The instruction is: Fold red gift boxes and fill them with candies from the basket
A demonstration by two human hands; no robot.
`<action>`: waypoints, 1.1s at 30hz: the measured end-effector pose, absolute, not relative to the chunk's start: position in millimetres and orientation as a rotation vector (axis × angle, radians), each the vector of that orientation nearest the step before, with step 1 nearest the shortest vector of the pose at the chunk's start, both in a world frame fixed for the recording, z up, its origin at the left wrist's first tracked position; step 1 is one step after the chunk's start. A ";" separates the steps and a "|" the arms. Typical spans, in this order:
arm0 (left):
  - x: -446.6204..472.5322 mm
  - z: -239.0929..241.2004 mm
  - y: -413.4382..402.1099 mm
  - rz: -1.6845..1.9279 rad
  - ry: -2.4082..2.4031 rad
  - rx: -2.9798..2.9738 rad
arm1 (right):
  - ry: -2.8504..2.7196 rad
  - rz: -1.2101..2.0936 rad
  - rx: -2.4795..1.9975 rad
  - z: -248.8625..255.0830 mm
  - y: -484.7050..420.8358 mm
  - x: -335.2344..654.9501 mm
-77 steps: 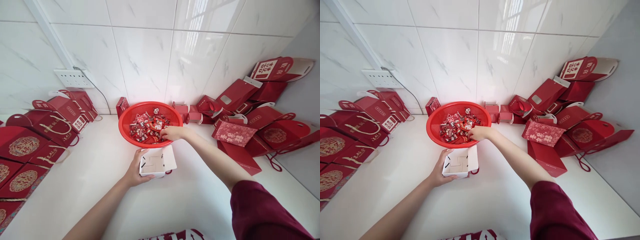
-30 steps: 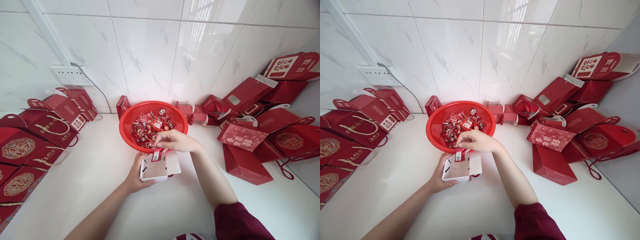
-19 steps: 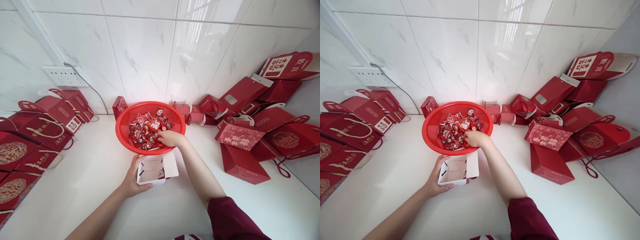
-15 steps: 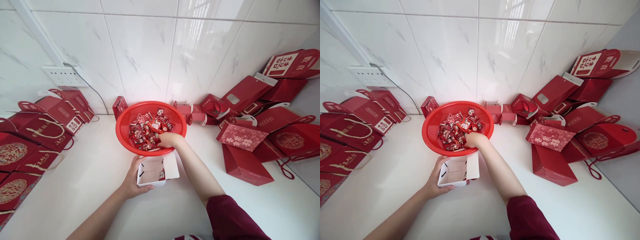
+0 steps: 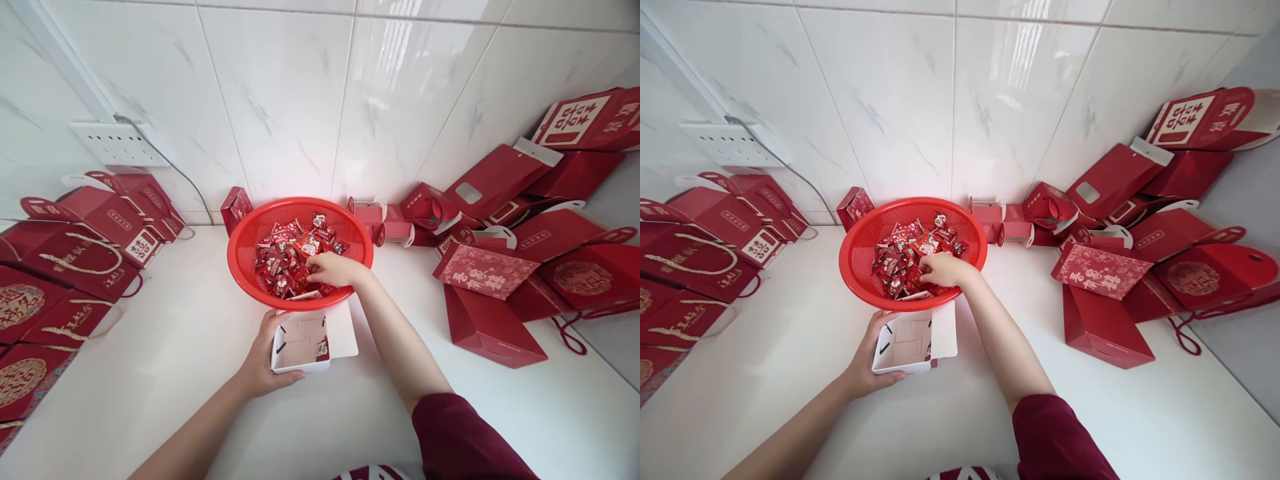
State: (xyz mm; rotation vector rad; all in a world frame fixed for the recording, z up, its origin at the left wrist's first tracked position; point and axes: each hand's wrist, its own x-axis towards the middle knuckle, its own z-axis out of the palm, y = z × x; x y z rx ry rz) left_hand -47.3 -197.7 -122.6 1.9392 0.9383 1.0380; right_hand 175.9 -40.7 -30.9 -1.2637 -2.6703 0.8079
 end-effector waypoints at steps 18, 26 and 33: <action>-45.9 -121.6 -199.8 1.046 0.944 1.922 | -2.410 0.987 -0.993 -23.5 -45.5 181.2; -45.0 -120.3 -200.2 1.052 0.924 1.904 | -1.898 1.573 -0.853 -27.9 -40.6 186.0; -46.0 -120.1 -199.7 1.041 0.940 1.927 | -1.503 1.758 -0.910 -22.5 -41.9 186.9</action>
